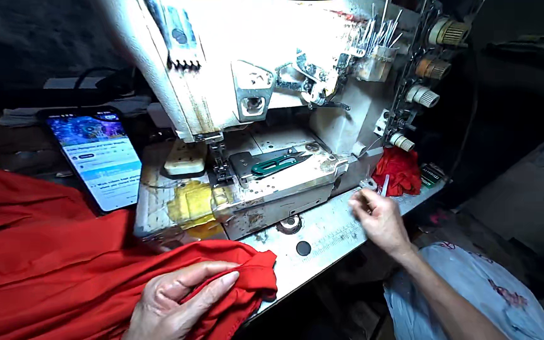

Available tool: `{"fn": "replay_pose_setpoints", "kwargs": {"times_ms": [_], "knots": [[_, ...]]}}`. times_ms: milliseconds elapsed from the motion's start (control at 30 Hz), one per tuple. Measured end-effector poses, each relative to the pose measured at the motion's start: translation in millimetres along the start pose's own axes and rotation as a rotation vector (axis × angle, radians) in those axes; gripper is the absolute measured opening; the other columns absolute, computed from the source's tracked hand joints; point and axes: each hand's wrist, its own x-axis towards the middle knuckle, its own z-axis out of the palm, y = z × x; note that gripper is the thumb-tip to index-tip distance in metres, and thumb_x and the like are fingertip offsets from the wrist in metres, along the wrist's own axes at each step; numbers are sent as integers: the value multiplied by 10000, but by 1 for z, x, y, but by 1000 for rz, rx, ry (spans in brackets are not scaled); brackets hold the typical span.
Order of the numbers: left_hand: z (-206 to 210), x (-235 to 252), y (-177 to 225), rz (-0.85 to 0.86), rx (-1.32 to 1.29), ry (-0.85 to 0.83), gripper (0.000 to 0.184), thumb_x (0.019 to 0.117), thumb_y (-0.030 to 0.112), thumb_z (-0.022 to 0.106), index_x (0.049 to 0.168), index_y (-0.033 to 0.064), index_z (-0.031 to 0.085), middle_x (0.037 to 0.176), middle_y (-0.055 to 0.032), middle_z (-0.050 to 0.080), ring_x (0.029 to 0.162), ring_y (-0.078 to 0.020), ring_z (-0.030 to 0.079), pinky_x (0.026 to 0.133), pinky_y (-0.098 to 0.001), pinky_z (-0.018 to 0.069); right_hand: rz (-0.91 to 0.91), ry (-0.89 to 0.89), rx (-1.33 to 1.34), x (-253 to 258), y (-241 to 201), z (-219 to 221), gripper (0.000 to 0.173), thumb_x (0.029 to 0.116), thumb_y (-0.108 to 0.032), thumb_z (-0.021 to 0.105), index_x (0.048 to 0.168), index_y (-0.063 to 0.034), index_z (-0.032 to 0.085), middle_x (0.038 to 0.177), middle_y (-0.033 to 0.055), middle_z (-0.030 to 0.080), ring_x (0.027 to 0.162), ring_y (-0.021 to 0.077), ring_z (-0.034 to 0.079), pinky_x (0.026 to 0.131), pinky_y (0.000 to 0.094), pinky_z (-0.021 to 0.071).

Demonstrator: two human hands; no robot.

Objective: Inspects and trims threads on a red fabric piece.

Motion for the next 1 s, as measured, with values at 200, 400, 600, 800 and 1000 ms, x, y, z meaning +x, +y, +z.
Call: {"fn": "replay_pose_setpoints", "kwargs": {"times_ms": [200, 400, 600, 800, 1000], "knots": [[4, 0, 0, 16, -61, 59, 184, 897, 75, 623, 867, 183, 770, 759, 156, 701, 634, 75, 606, 576, -112, 498, -44, -162, -176, 26, 75, -23, 48, 883, 8, 746, 876, 48, 722, 822, 168, 682, 750, 292, 664, 707, 506, 528], [12, 1, -1, -30, -82, 159, 124, 859, 95, 692, 858, 128, 812, 787, 28, 747, 687, -14, 672, 625, -158, 549, -13, -400, -565, 43, 78, -54, 296, 823, 83, 738, 1076, -69, 770, 1040, 180, 745, 926, 454, 702, 735, 719, 504], [9, 3, -8, -8, -109, 95, 163, 972, 174, 650, 979, 116, 802, 873, -7, 751, 760, -47, 683, 685, -189, 566, -257, 23, -254, 18, 18, -31, 101, 870, 7, 654, 933, 59, 713, 990, 219, 683, 790, 339, 670, 663, 520, 535], [-7, -13, 11, 116, 202, 175, 296, 1037, 254, 532, 1208, 126, 737, 973, 27, 739, 830, -73, 687, 736, -227, 580, 70, -322, 758, -27, -78, 20, 261, 906, -66, 662, 1126, -197, 717, 940, -43, 736, 451, 50, 539, 405, 213, 498], [-22, -81, 41, 306, 364, 585, 235, 1056, 194, 544, 1233, 159, 694, 1101, 58, 742, 973, -103, 722, 880, -293, 611, -83, -340, 810, -34, -109, 55, 215, 989, -93, 586, 1140, -130, 735, 1079, -40, 719, 568, 39, 602, 478, 193, 540]]}}
